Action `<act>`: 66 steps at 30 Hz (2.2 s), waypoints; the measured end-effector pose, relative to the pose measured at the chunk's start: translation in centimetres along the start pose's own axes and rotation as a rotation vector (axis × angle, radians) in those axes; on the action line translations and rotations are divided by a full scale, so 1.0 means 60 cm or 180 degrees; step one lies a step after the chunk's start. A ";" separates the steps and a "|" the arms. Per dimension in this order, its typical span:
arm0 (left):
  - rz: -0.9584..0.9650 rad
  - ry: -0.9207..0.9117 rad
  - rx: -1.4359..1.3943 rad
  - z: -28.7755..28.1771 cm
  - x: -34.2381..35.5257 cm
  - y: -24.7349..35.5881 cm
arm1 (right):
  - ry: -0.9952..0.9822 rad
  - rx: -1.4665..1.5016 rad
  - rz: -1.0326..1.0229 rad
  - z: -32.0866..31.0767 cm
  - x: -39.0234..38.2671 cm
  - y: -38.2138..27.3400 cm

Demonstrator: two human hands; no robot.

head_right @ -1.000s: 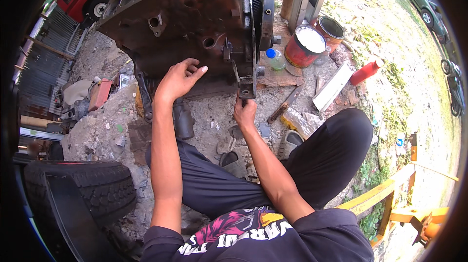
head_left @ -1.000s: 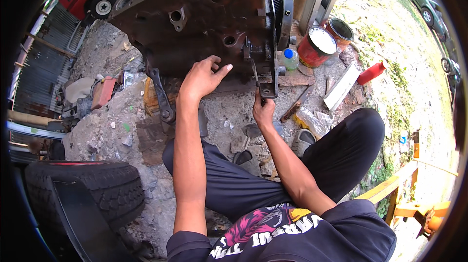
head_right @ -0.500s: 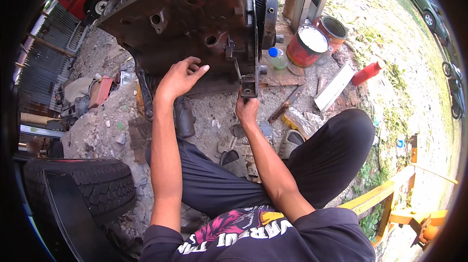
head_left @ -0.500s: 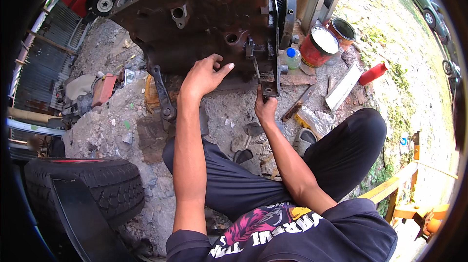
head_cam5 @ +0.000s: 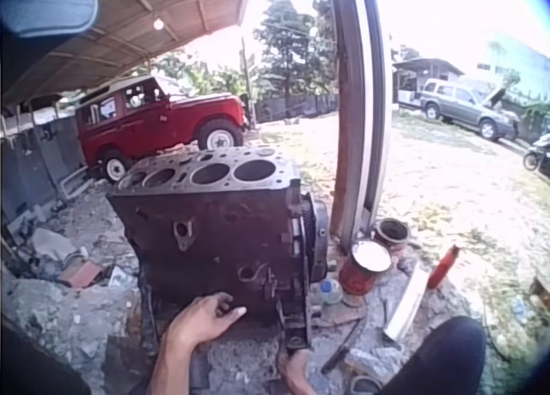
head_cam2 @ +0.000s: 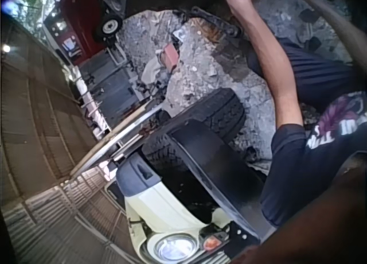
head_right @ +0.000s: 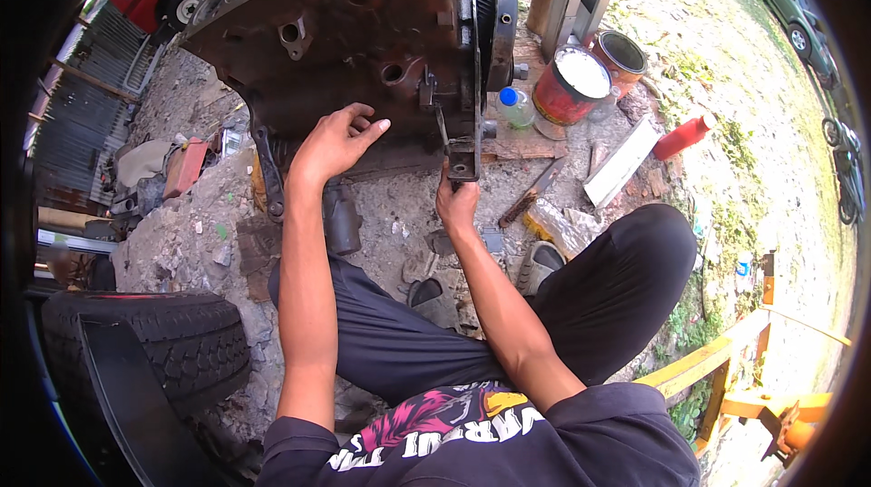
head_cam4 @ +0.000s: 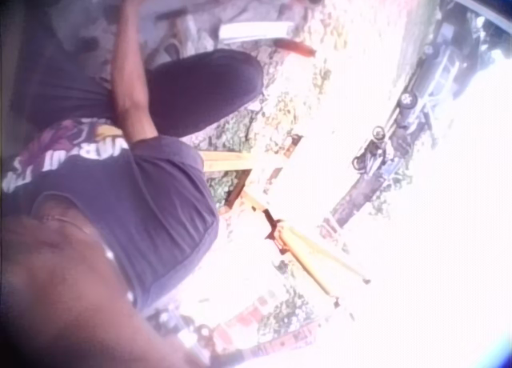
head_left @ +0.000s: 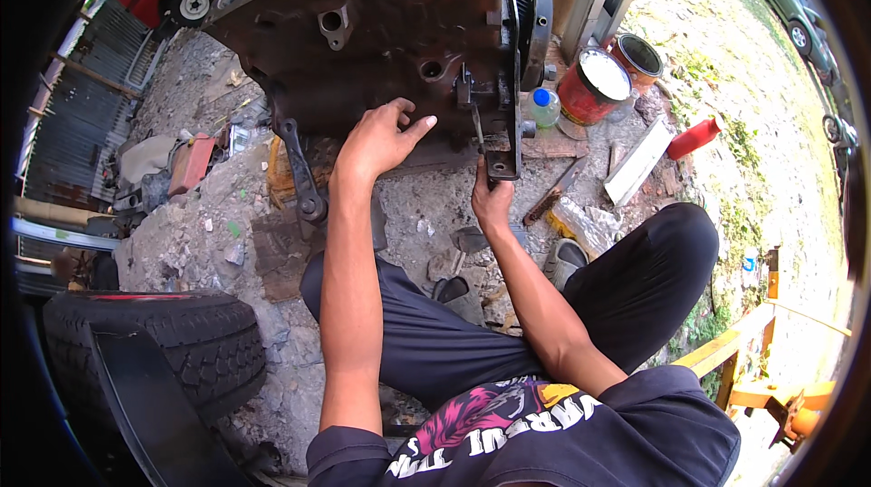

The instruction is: The person applies liquid from a bottle onto an engine block and uses a metal file to scrape or smooth the surface.

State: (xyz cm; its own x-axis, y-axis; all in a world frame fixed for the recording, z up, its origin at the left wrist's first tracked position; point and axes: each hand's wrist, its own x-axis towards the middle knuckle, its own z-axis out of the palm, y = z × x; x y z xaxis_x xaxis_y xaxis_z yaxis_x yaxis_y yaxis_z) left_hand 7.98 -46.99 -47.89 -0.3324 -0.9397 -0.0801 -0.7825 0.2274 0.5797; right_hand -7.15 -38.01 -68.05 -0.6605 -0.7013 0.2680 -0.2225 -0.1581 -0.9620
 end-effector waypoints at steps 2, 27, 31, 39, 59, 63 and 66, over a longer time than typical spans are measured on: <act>0.0009 -0.0003 -0.0051 -0.004 0.000 0.003 | -0.0095 -0.0051 0.0064 0.001 -0.003 0.005; -0.0044 0.0435 -0.0052 -0.031 -0.005 -0.024 | -0.0702 0.0345 0.0874 0.122 -0.026 0.050; -0.0024 0.0432 -0.0011 -0.035 0.002 -0.019 | -0.0668 0.0561 0.0684 0.152 -0.001 0.041; -0.0024 0.0445 -0.0033 -0.031 0.000 -0.022 | -0.0855 0.0646 0.0752 0.128 -0.006 0.061; -0.0068 0.0469 -0.0004 -0.038 -0.006 -0.019 | -0.0582 0.0384 0.0897 0.129 -0.048 0.075; -0.0119 0.0417 -0.0052 -0.031 -0.013 -0.029 | -0.0708 0.0285 0.0813 0.128 -0.038 0.063; -0.0072 0.0469 0.0016 -0.040 -0.003 -0.020 | -0.0517 -0.0281 0.0559 0.114 -0.036 0.078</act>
State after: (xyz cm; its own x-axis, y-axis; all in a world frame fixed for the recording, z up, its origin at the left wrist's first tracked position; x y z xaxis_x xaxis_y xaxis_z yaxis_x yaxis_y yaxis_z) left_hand 10.23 -47.68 -46.61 -0.2341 -0.9719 0.0268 -0.7917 0.2065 0.5749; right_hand -1.85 -41.98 -73.48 -0.5723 -0.8163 0.0786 -0.1809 0.0322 -0.9830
